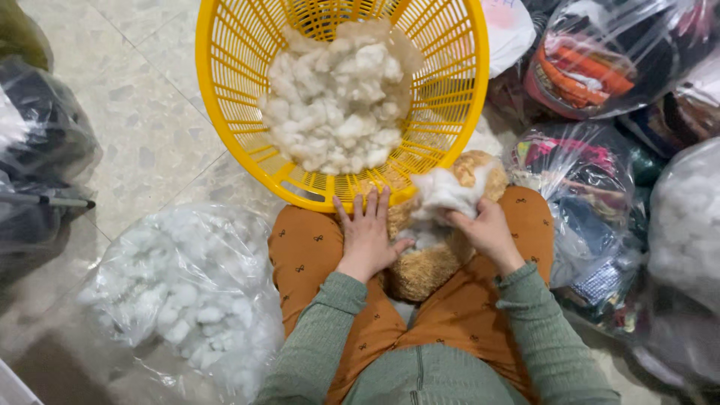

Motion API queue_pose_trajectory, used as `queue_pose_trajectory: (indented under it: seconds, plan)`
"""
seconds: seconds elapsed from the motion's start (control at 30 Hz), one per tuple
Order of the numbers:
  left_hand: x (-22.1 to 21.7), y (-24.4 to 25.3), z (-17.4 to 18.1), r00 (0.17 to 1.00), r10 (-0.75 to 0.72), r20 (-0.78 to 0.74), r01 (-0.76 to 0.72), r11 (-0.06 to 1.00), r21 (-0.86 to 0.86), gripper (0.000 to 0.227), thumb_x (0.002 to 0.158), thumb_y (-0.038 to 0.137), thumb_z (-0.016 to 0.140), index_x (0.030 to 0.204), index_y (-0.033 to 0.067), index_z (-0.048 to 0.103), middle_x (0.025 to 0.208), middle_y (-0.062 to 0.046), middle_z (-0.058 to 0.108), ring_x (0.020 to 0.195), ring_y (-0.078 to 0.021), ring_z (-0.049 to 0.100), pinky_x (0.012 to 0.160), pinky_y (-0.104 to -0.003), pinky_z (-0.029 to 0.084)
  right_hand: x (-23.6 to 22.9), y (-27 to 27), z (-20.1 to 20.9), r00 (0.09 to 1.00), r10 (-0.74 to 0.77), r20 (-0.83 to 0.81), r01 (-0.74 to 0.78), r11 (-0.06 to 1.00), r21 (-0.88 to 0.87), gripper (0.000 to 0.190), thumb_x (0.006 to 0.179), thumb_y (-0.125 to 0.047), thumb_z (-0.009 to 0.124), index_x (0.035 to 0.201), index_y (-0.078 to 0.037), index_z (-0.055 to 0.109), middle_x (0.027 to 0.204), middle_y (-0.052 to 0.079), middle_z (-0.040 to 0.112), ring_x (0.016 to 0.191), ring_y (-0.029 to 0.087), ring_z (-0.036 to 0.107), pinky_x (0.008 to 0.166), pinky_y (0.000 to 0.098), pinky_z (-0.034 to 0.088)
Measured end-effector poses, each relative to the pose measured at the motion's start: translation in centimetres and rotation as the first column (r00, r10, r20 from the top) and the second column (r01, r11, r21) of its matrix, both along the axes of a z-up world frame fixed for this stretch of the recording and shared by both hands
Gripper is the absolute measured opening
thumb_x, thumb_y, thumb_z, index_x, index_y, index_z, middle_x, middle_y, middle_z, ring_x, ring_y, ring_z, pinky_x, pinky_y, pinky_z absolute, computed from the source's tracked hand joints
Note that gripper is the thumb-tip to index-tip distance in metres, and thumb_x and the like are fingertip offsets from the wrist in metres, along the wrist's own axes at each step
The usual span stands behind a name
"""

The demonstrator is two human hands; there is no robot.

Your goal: The person sits on the floor and repeatedly takes handfuls of white stuffing from a yellow basket, inserting them into an opening in a brown teddy bear. They press and distribute the stuffing inside the bear's body to fill it out.

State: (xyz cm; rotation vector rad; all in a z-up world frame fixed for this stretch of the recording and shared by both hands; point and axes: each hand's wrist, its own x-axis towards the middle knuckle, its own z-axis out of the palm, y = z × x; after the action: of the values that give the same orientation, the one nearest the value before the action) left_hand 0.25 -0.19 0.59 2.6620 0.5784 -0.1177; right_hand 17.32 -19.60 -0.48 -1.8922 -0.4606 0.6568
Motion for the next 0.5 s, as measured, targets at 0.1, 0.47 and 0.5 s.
queue_pose_trajectory:
  seconds: [0.1,0.47,0.5]
  plan:
    - [0.1,-0.1,-0.1,1.0,-0.014,-0.026,0.016,0.998,0.067,0.119,0.076,0.068,0.072,0.161,0.0083,0.014,0.161,-0.016,0.029,0.147,-0.0444,0.027,0.113,-0.076,-0.007,-2.1,-2.7,-1.0,0.985,0.072,0.158,-0.039,0.977,-0.208,0.037,0.082,-0.017,0.078,0.112,0.004,0.07,0.101,0.013,0.079,0.089,0.019,0.073,0.08,0.0341,0.059]
    - [-0.1,0.3,-0.9,0.999,0.002,0.037,-0.005,0.996,0.085,0.119,0.075,0.069,0.071,0.16,0.009,0.014,0.162,-0.013,0.029,0.145,-0.0423,0.029,0.113,-0.078,-0.004,-4.9,1.5,2.3,0.581,0.38,0.72,-0.016,0.889,-0.457,0.071,0.063,-0.022,0.085,0.125,0.0,0.057,0.133,0.02,0.051,0.128,0.038,0.047,0.11,0.0545,0.033]
    - [0.0,0.4,-0.8,0.999,-0.002,0.05,-0.002,0.997,0.083,0.119,0.074,0.07,0.071,0.16,0.0087,0.014,0.162,-0.013,0.029,0.145,-0.0426,0.029,0.113,-0.078,-0.004,-4.7,1.6,2.6,0.585,0.365,0.724,-0.017,0.898,-0.439,0.075,0.063,-0.022,0.086,0.127,0.0,0.054,0.137,0.021,0.047,0.131,0.039,0.043,0.113,0.0561,0.029]
